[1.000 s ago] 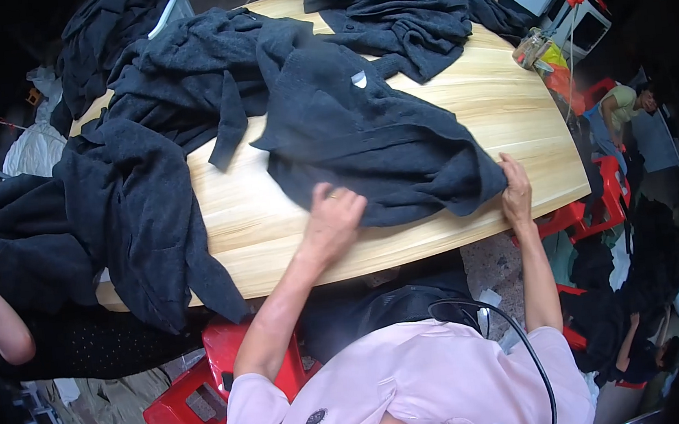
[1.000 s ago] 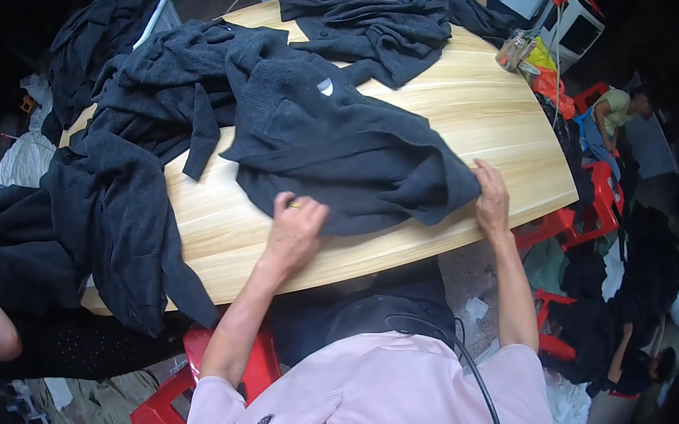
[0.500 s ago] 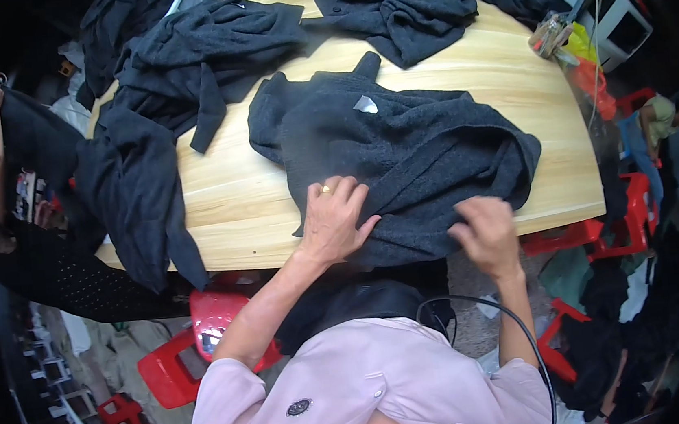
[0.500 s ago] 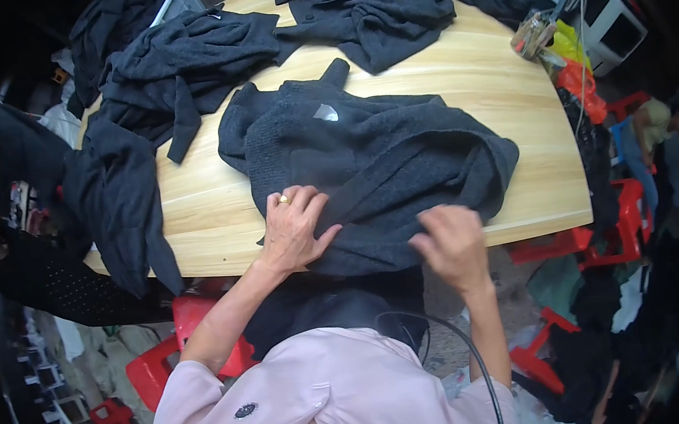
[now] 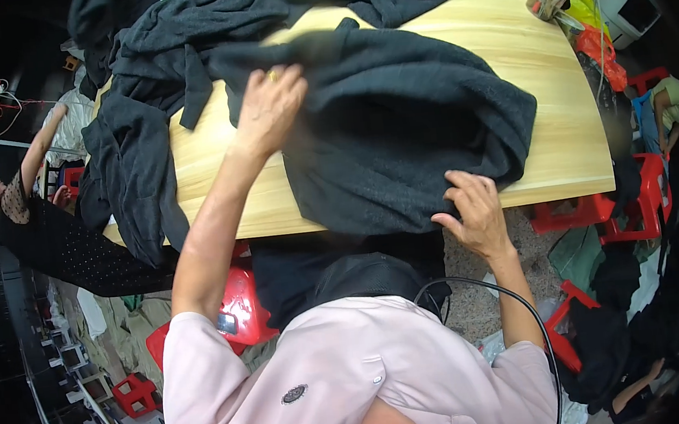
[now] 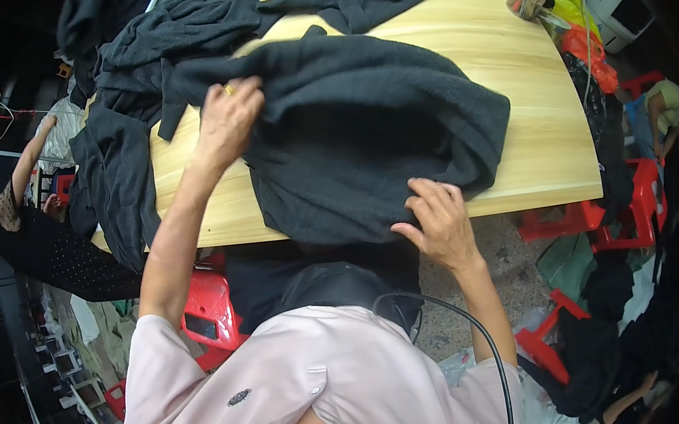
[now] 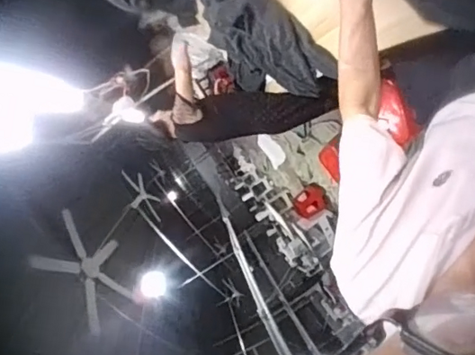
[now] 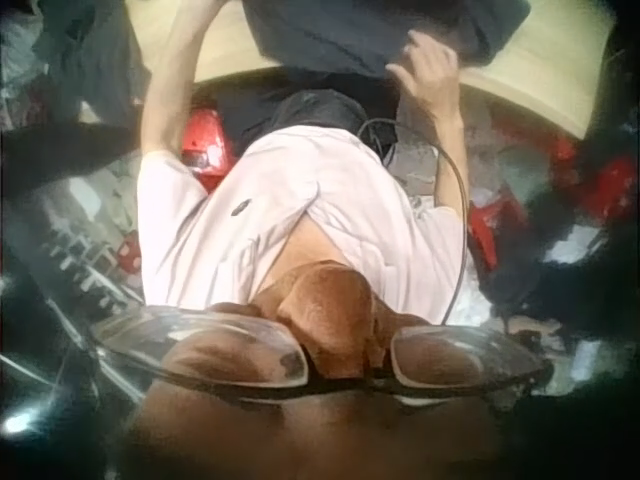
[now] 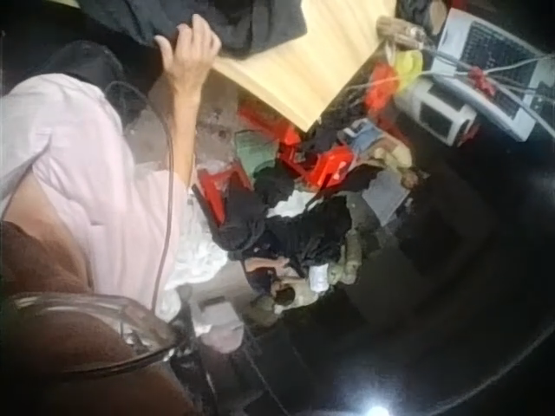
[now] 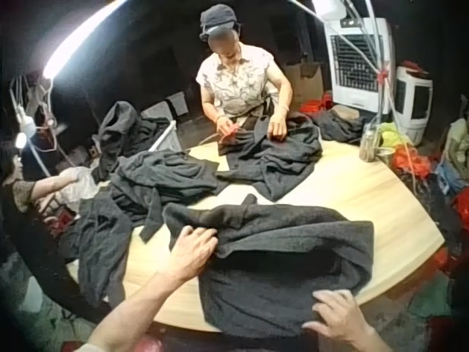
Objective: Buttoning and arranging dark gray knitted sweaters on a wooden table in a workshop environment.
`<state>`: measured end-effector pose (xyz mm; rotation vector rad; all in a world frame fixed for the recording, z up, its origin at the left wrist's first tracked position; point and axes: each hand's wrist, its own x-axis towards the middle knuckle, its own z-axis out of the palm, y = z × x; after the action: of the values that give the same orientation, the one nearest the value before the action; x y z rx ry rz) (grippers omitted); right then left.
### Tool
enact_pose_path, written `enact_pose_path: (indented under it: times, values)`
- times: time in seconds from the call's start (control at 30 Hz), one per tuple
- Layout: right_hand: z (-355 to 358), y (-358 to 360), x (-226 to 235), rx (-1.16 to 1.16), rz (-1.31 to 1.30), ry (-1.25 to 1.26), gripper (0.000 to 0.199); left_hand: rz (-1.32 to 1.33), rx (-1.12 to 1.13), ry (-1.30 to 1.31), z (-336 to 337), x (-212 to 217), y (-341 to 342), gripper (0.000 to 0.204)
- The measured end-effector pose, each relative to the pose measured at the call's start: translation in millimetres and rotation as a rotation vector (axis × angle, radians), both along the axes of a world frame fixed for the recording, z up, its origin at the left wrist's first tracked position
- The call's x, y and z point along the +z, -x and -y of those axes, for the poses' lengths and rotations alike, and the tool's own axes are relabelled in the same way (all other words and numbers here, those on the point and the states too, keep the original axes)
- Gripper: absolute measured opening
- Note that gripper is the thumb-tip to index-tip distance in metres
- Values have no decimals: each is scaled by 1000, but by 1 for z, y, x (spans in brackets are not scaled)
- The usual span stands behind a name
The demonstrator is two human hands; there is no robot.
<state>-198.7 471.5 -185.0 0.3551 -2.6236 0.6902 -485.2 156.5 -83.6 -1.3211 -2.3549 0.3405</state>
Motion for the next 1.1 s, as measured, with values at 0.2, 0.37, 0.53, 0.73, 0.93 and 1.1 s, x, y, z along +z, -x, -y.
enact_pose_path:
  times: [0.2,0.37,0.53,0.73,0.93,1.1]
  values:
    - [-34,-9,4,-157,-88,-15,43,217,-109,-536,16,-43,-75,19]
    - [-27,-10,-1,-14,-27,-72,65,514,-189,-223,23,-56,-112,62]
    - [2,7,16,-61,117,-66,77,564,-125,-320,11,-64,-107,41]
    - [0,22,38,68,172,-124,47,642,-123,-216,15,-52,-106,48]
    - [-64,13,62,-162,-300,-258,27,661,-17,-292,91,-9,-102,35]
    - [-93,10,50,-243,-35,-473,19,731,189,-472,157,-1,-98,30]
